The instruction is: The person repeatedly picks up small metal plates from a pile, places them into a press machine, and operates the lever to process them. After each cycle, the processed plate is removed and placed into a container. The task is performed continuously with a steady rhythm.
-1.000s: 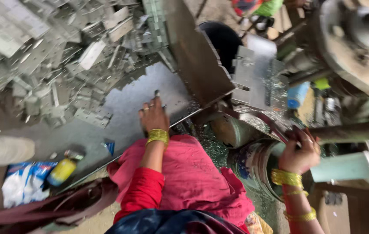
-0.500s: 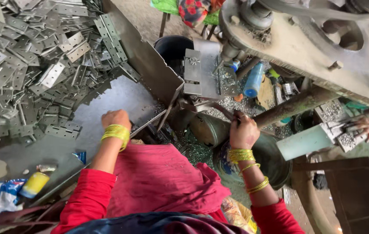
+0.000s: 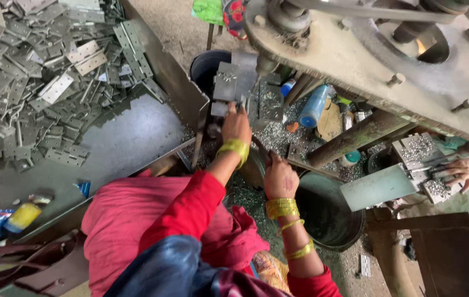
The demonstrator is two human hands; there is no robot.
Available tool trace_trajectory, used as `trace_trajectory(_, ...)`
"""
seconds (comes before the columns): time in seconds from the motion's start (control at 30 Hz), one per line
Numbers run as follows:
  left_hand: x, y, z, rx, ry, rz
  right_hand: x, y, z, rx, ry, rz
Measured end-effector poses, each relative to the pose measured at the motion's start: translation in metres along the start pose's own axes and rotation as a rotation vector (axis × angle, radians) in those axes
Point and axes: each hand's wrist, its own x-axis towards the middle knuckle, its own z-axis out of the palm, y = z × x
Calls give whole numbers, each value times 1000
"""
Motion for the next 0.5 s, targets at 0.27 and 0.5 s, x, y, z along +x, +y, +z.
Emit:
trace_trajectory(0.27, 16, -2, 7, 475, -183, 285, 40, 32, 38, -64, -315, -76)
trace_trajectory(0.5, 27, -11, 14, 452, -56, 281, -27, 56, 117, 144, -301, 273)
